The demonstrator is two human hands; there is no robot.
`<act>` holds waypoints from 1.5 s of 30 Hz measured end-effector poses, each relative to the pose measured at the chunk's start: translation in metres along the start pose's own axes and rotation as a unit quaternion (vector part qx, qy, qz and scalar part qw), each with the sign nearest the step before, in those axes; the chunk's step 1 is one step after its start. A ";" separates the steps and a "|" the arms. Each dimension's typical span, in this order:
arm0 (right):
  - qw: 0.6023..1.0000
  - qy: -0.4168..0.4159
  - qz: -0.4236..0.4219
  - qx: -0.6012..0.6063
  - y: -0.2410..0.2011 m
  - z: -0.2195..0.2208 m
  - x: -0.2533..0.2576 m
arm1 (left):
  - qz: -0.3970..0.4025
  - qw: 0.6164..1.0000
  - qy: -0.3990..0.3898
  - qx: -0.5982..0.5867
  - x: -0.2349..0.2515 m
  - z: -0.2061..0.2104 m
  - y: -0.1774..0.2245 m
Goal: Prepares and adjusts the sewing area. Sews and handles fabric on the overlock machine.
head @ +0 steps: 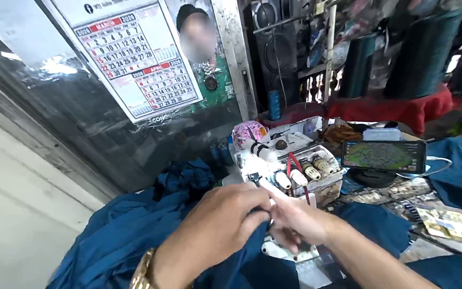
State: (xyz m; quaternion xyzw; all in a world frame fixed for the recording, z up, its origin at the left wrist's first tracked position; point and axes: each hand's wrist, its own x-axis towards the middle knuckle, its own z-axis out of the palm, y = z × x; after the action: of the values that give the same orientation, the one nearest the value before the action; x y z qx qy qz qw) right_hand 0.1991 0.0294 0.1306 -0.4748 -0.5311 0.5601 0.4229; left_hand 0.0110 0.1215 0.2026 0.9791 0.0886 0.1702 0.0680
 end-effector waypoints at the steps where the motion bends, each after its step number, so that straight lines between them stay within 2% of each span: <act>1: 0.998 -0.037 -0.006 0.060 0.004 0.001 0.000 | -0.023 0.998 0.063 -0.018 -0.008 0.008 0.002; 2: 0.992 -0.055 -0.015 0.114 0.009 0.002 -0.003 | -0.068 0.992 0.100 -0.036 -0.025 0.018 0.005; 3: 0.986 -0.078 -0.028 0.146 0.013 0.000 -0.007 | -0.133 0.985 0.100 -0.046 -0.048 0.029 0.011; 5: 0.982 -0.081 -0.047 0.163 0.019 -0.006 -0.012 | -0.283 0.959 -0.031 0.004 -0.084 0.038 0.026; 6: 0.984 -0.062 -0.052 0.162 0.023 -0.006 -0.013 | -0.319 0.943 -0.084 0.036 -0.097 0.040 0.029; 8: 0.984 0.031 -0.065 0.161 0.026 0.002 -0.009 | -0.317 0.941 -0.036 0.117 -0.128 0.038 0.014; 10: 0.969 0.143 -0.102 0.176 0.029 0.014 -0.002 | -0.316 0.933 0.035 0.170 -0.135 0.021 0.009; 12: 0.956 0.200 -0.140 0.162 0.034 0.028 -0.003 | -0.287 0.934 0.061 0.203 -0.140 0.029 -0.012; 13: 0.956 0.207 -0.158 0.134 0.039 0.036 -0.008 | -0.270 0.942 0.035 0.196 -0.147 0.039 -0.031; 14: 0.957 0.209 -0.178 0.091 0.044 0.042 -0.014 | -0.291 0.946 -0.033 0.139 -0.148 0.040 -0.038; 15: 0.956 0.214 -0.197 0.038 0.051 0.046 -0.019 | -0.332 0.934 -0.122 0.052 -0.142 0.029 -0.035; 16: 0.953 0.218 -0.211 -0.006 0.058 0.046 -0.022 | -0.334 0.928 -0.163 -0.004 -0.139 0.019 -0.038; 18: 0.947 0.219 -0.227 -0.056 0.072 0.043 -0.027 | -0.260 0.958 -0.121 -0.030 -0.132 0.002 -0.036; 21: 0.937 0.223 -0.256 -0.088 0.080 0.038 -0.027 | -0.096 0.995 0.032 -0.024 -0.074 0.018 -0.020; 22: 0.931 0.232 -0.265 -0.100 0.081 0.037 -0.025 | -0.056 0.998 0.028 -0.024 -0.053 0.029 -0.015; 24: 0.919 0.254 -0.280 -0.109 0.082 0.037 -0.021 | -0.013 1.000 -0.026 0.006 -0.022 0.042 -0.016; 27: 0.918 0.267 -0.278 -0.091 0.082 0.034 -0.019 | -0.005 0.998 -0.057 -0.015 -0.006 0.035 -0.026; 31: 0.930 0.260 -0.253 -0.057 0.080 0.032 -0.016 | -0.056 0.983 -0.087 -0.149 -0.012 0.040 -0.032; 33: 0.931 0.247 -0.254 -0.087 0.080 0.032 -0.015 | -0.061 0.977 -0.118 -0.168 -0.008 0.041 -0.034; 35: 0.924 0.217 -0.262 -0.173 0.074 0.034 -0.020 | -0.042 0.963 -0.204 -0.173 0.003 0.028 -0.033; 37: 0.905 0.198 -0.277 -0.253 0.063 0.041 -0.028 | -0.001 0.950 -0.290 -0.115 0.015 0.009 -0.024; 38: 0.903 0.195 -0.276 -0.266 0.060 0.042 -0.029 | 0.011 0.951 -0.305 -0.053 0.018 0.001 -0.018; 40: 0.911 0.212 -0.257 -0.241 0.066 0.038 -0.027 | 0.025 0.954 -0.282 0.094 0.019 -0.008 -0.009; 41: 0.917 0.230 -0.246 -0.214 0.071 0.034 -0.027 | 0.038 0.959 -0.252 0.124 0.016 -0.007 -0.012; 42: 0.916 0.251 -0.248 -0.189 0.076 0.030 -0.028 | 0.046 0.966 -0.229 0.107 0.012 -0.005 -0.018; 44: 0.906 0.293 -0.265 -0.150 0.081 0.025 -0.028 | 0.040 0.972 -0.223 -0.056 0.005 0.005 -0.032; 45: 0.903 0.302 -0.265 -0.151 0.083 0.024 -0.028 | 0.032 0.962 -0.230 -0.142 0.001 0.012 -0.036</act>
State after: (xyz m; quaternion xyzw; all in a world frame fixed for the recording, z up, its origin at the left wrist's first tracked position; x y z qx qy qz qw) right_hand 0.1833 -0.0093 0.0500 -0.5215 -0.5621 0.1701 0.6189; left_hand 0.0111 0.1560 0.1857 0.9745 0.0141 -0.0466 0.2190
